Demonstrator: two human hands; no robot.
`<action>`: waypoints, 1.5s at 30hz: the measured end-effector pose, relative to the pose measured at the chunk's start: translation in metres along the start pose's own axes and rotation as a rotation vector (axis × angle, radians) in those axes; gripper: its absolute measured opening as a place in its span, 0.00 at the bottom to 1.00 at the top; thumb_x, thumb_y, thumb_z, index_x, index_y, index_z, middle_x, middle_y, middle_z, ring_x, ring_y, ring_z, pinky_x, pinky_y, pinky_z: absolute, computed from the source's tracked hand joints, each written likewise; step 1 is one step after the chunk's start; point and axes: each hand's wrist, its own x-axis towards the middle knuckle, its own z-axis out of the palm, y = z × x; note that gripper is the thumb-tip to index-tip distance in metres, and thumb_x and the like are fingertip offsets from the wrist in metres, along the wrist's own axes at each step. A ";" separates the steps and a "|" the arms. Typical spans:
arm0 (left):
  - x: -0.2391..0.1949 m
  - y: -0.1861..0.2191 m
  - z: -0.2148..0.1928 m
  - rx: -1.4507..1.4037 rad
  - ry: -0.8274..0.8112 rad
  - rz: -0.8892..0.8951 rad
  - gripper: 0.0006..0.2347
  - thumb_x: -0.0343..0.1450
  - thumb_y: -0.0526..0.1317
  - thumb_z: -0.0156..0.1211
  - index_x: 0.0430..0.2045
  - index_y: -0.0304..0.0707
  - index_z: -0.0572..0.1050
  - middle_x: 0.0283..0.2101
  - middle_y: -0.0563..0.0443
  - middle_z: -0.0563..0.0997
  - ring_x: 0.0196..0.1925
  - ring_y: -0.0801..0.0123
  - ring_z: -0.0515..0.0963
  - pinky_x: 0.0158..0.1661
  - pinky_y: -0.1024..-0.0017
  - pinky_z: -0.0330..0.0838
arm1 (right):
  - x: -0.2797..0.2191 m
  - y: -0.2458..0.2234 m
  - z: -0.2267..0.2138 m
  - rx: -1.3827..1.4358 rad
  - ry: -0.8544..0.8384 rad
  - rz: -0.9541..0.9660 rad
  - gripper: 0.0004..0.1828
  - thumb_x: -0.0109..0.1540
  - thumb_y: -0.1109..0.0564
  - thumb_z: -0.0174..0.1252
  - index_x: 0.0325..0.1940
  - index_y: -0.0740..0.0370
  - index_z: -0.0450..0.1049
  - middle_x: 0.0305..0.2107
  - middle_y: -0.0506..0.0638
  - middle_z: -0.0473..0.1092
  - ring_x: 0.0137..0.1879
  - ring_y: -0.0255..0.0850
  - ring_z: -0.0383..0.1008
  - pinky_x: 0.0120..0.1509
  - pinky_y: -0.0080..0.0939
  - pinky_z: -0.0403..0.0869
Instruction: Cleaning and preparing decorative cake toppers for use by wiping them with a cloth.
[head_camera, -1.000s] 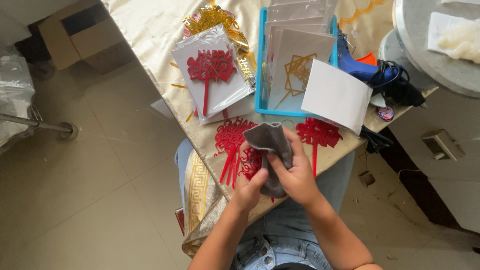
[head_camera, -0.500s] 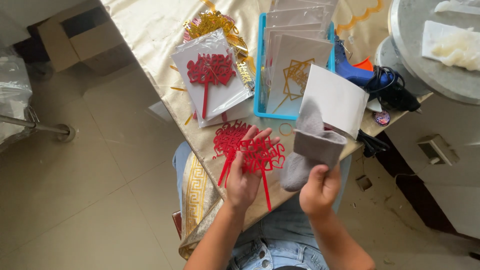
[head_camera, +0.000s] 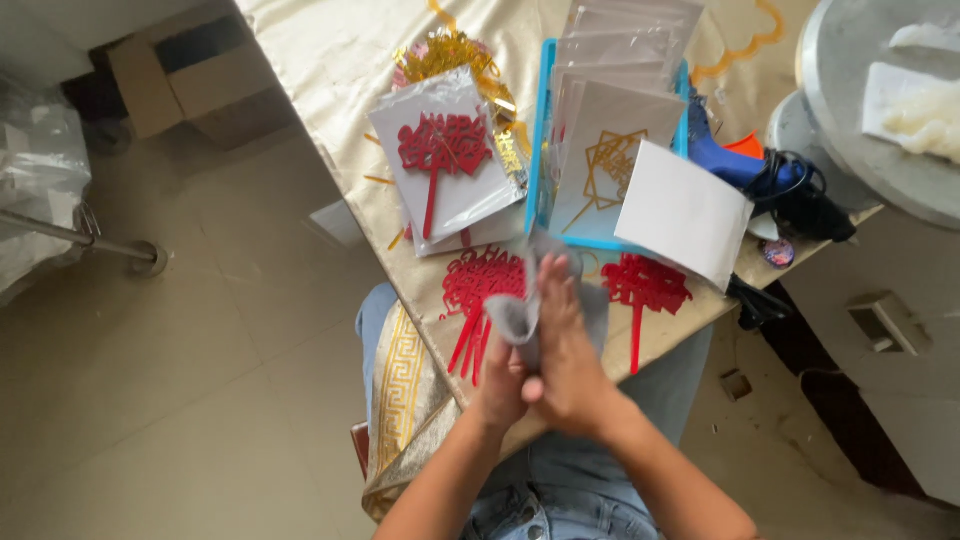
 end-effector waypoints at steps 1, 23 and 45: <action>0.004 0.001 0.000 0.061 -0.003 0.056 0.44 0.73 0.69 0.38 0.76 0.33 0.45 0.80 0.45 0.48 0.82 0.60 0.47 0.77 0.62 0.40 | -0.003 -0.001 0.004 -0.039 -0.018 0.030 0.48 0.74 0.30 0.33 0.81 0.71 0.31 0.79 0.69 0.28 0.86 0.64 0.24 0.88 0.61 0.31; 0.028 0.046 0.053 0.094 0.050 0.176 0.33 0.77 0.55 0.36 0.75 0.32 0.49 0.80 0.45 0.50 0.82 0.61 0.48 0.77 0.66 0.38 | -0.004 -0.014 0.007 0.201 -0.003 0.039 0.57 0.70 0.20 0.26 0.81 0.73 0.32 0.80 0.73 0.29 0.87 0.65 0.27 0.88 0.55 0.38; 0.024 0.011 0.010 -0.294 0.164 0.044 0.28 0.79 0.55 0.39 0.64 0.28 0.66 0.60 0.43 0.74 0.65 0.57 0.71 0.67 0.60 0.60 | -0.001 -0.017 0.006 0.164 -0.010 0.101 0.53 0.70 0.25 0.29 0.80 0.72 0.39 0.77 0.74 0.40 0.85 0.67 0.37 0.85 0.58 0.40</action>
